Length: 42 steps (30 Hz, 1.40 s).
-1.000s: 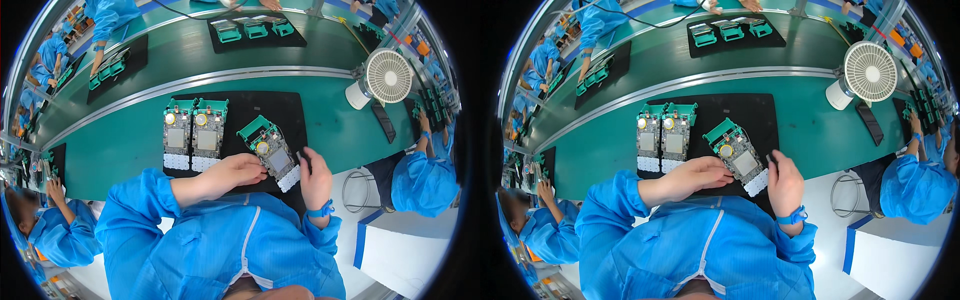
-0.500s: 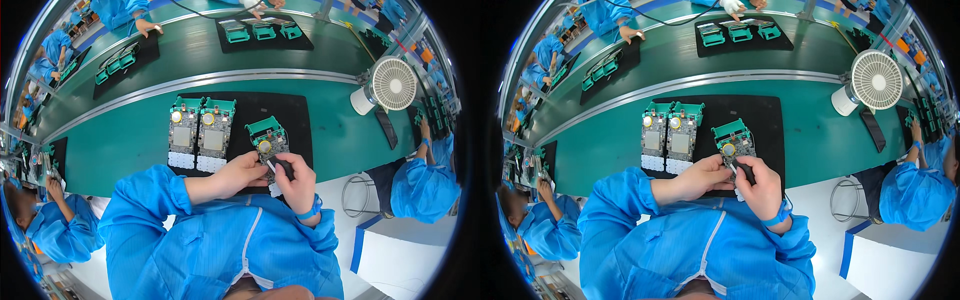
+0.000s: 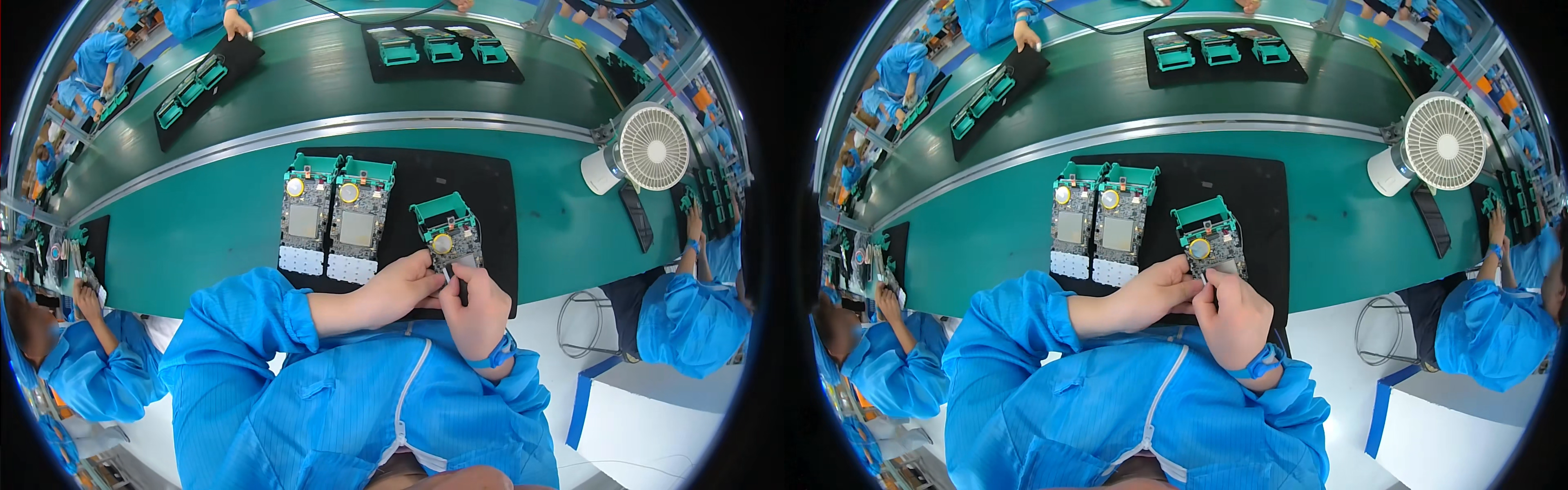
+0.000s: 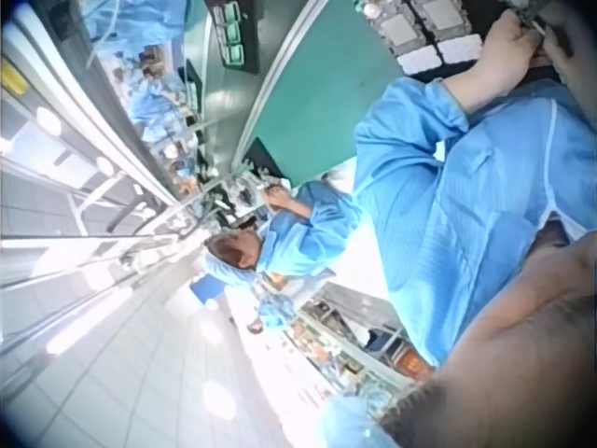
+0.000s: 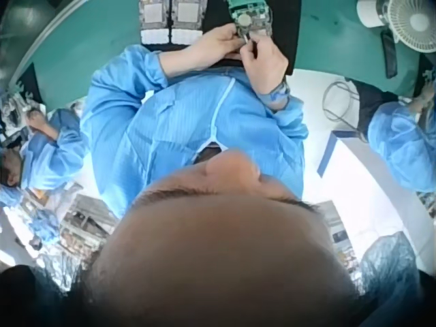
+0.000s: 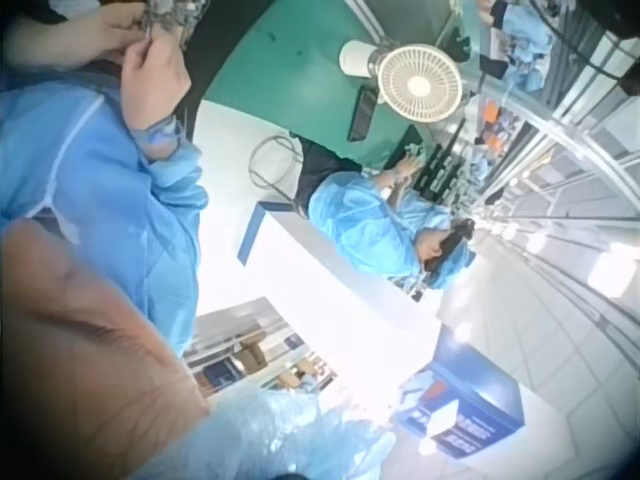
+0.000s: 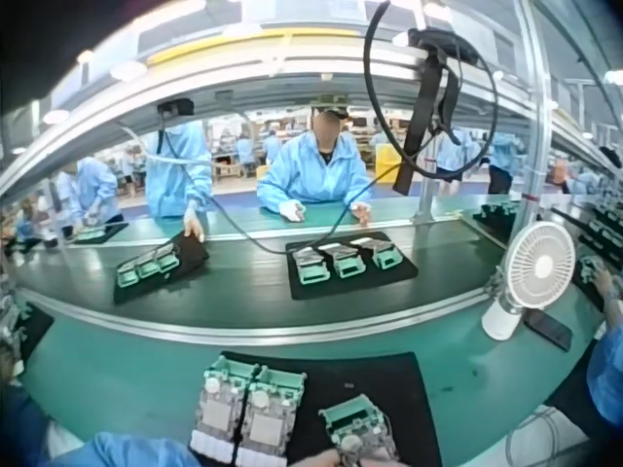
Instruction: Assembling components onto printed circuit boards at a factory workstation.
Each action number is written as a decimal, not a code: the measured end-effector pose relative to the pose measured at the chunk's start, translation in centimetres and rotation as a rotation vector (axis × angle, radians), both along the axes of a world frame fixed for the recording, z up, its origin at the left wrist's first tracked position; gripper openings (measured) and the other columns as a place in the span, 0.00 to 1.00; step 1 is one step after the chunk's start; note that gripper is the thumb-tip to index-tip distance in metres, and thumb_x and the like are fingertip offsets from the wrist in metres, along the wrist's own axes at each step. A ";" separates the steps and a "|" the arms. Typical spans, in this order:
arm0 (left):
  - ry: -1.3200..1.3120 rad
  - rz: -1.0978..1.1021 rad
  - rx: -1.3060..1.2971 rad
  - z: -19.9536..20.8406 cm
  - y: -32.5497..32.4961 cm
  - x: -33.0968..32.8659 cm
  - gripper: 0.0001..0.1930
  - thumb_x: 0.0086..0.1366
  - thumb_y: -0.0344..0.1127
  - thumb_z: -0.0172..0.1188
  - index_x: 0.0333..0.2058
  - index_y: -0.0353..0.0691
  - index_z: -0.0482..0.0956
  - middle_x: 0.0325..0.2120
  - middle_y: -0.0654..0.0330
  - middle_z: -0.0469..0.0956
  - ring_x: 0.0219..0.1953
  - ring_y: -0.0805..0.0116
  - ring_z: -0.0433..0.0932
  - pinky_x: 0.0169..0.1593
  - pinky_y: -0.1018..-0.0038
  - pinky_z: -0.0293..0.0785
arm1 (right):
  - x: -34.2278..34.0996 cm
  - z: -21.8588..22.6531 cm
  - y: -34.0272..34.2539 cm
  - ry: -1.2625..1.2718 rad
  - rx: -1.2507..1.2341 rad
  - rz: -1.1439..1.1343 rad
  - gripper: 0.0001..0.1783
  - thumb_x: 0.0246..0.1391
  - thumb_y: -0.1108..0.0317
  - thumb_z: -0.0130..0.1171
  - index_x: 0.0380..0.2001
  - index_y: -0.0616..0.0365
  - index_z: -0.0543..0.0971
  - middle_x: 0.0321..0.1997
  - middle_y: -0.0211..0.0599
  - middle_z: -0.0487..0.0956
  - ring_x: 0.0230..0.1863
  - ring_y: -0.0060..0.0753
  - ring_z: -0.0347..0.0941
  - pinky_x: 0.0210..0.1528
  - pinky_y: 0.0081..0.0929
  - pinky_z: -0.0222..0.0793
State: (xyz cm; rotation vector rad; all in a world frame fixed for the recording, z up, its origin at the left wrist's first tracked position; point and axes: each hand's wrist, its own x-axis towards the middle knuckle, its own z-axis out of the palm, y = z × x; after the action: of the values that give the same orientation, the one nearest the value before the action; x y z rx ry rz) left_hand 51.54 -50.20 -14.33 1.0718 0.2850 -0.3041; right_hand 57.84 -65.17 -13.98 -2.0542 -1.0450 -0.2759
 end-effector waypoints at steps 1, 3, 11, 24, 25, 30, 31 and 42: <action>0.002 -0.017 0.035 0.1 0.1 0.0 0.14 0.73 0.28 0.44 0.55 0.32 0.62 0.49 0.54 0.74 0.50 0.69 0.77 0.54 0.75 0.78 | -0.2 -0.1 -0.1 -0.001 -0.001 0.003 0.11 0.47 0.78 0.62 0.36 0.59 0.76 0.25 0.42 0.78 0.23 0.43 0.77 0.24 0.33 0.74; 0.002 -0.029 0.067 0.1 -0.1 0.0 0.13 0.73 0.28 0.44 0.54 0.32 0.62 0.49 0.53 0.74 0.50 0.69 0.77 0.53 0.75 0.78 | -0.3 -0.4 -0.3 0.033 0.007 -0.052 0.11 0.47 0.78 0.62 0.36 0.59 0.76 0.24 0.42 0.78 0.22 0.43 0.77 0.24 0.33 0.74; 0.049 -0.003 0.188 -0.2 0.5 0.1 0.14 0.73 0.32 0.47 0.54 0.34 0.64 0.43 0.56 0.76 0.44 0.72 0.79 0.47 0.77 0.78 | 0.3 0.5 -0.8 0.177 -0.002 0.051 0.11 0.53 0.77 0.60 0.41 0.61 0.75 0.30 0.45 0.80 0.27 0.41 0.80 0.29 0.30 0.75; 0.008 -0.040 0.379 -0.8 1.7 -0.3 0.13 0.73 0.34 0.47 0.51 0.32 0.66 0.42 0.53 0.77 0.44 0.68 0.80 0.47 0.72 0.80 | 2.6 1.6 -2.3 -0.156 -0.171 0.447 0.18 0.38 0.80 0.61 0.37 0.58 0.79 0.38 0.37 0.77 0.44 0.42 0.72 0.49 0.38 0.69; 0.009 -0.047 0.377 -0.9 1.8 -0.3 0.13 0.73 0.34 0.47 0.51 0.32 0.66 0.42 0.54 0.77 0.44 0.68 0.80 0.47 0.72 0.80 | 2.8 2.0 -2.4 -0.146 -0.185 0.447 0.18 0.37 0.80 0.61 0.37 0.59 0.79 0.38 0.37 0.77 0.43 0.42 0.72 0.48 0.37 0.69; -0.006 -0.007 0.288 -0.2 1.4 -0.6 0.12 0.73 0.33 0.45 0.51 0.33 0.66 0.43 0.53 0.77 0.44 0.68 0.79 0.47 0.72 0.79 | 3.3 2.5 -2.4 -0.098 -0.181 0.449 0.16 0.38 0.81 0.63 0.36 0.60 0.79 0.36 0.39 0.77 0.40 0.43 0.73 0.45 0.35 0.71; -0.004 -0.016 0.294 -0.3 1.4 -0.6 0.12 0.73 0.33 0.45 0.51 0.33 0.66 0.43 0.53 0.77 0.44 0.68 0.79 0.47 0.72 0.79 | 3.3 2.5 -2.5 -0.089 -0.180 0.447 0.15 0.39 0.81 0.63 0.35 0.60 0.79 0.35 0.39 0.77 0.40 0.43 0.73 0.43 0.35 0.71; -0.093 0.039 0.421 -2.5 0.8 -0.7 0.13 0.72 0.34 0.48 0.49 0.31 0.65 0.35 0.53 0.77 0.34 0.68 0.79 0.39 0.71 0.78 | 2.7 1.1 -2.2 -0.141 -0.195 0.570 0.15 0.41 0.78 0.61 0.38 0.61 0.78 0.35 0.39 0.76 0.40 0.43 0.74 0.44 0.36 0.73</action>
State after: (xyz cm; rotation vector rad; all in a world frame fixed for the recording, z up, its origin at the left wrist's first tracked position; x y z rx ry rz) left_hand 50.80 -49.36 -16.80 1.4884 0.2932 -0.1602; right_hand 60.59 -67.33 -12.84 -1.8227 -1.7462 -0.0232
